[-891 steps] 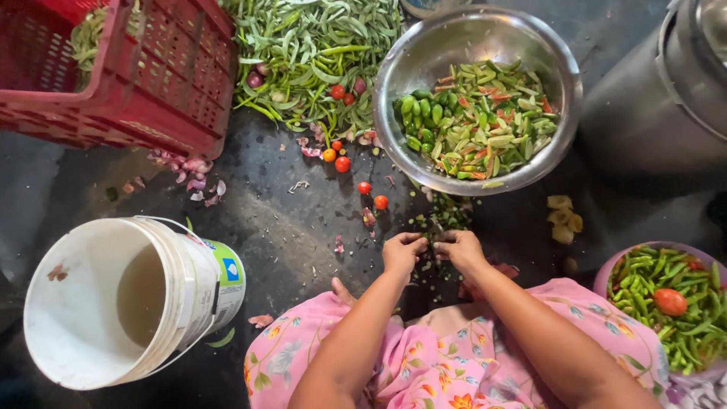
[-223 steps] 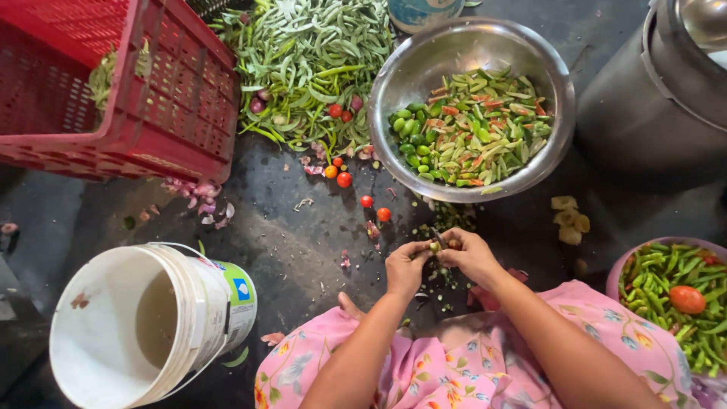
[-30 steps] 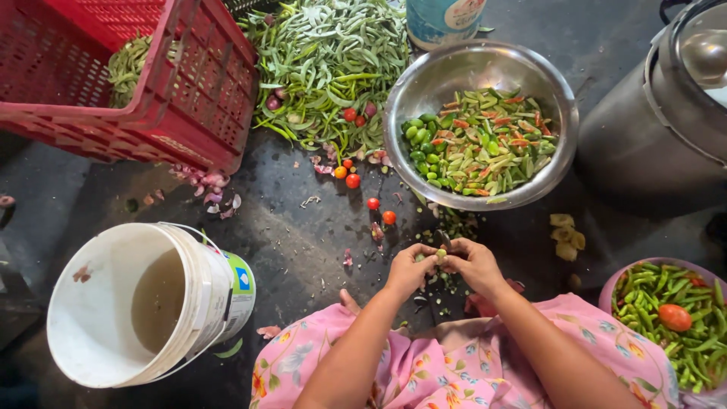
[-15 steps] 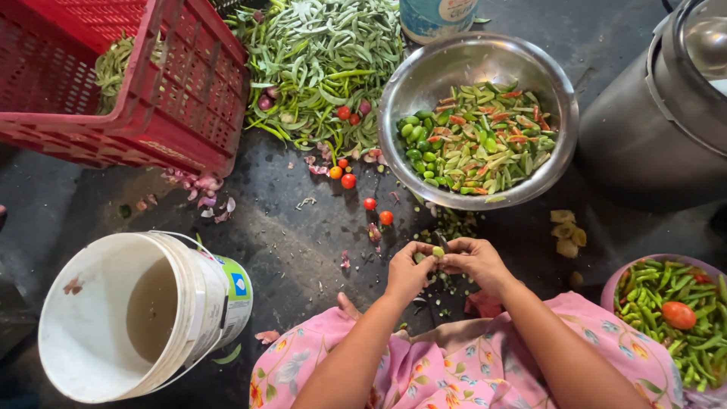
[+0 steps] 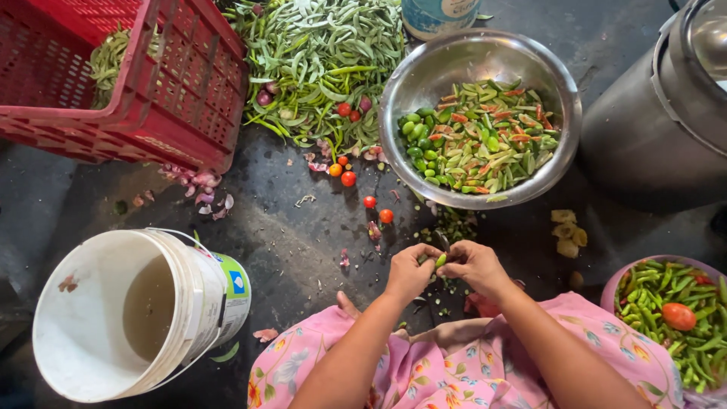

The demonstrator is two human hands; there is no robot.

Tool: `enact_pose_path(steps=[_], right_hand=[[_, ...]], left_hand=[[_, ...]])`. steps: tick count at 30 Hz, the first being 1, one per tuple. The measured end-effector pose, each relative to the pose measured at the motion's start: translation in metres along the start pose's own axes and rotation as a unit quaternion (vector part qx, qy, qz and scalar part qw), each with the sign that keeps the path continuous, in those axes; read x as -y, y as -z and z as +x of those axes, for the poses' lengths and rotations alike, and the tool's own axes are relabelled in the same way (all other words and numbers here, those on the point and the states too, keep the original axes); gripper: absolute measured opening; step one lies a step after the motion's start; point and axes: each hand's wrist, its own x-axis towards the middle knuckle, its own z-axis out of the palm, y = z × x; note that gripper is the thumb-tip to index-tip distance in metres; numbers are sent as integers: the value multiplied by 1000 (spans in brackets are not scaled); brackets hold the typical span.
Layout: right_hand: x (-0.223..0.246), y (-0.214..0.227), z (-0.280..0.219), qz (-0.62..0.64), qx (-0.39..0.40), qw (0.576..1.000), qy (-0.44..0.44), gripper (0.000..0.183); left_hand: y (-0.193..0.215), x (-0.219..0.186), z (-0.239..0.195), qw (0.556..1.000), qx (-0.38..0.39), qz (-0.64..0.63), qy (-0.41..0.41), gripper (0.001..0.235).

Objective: The person sits on the floor and peels small green vegetables using a knife, placing the peeled pieces into a metal bowl. The person handles the vegetables one at a time and discards the peels onto the floor.

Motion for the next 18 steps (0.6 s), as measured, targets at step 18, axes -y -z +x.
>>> enact_pose_path(steps=[18], right_hand=[[0, -12, 4, -30, -103, 984, 145, 22]], left_hand=[[1, -10, 2, 994, -65, 51, -77, 18]])
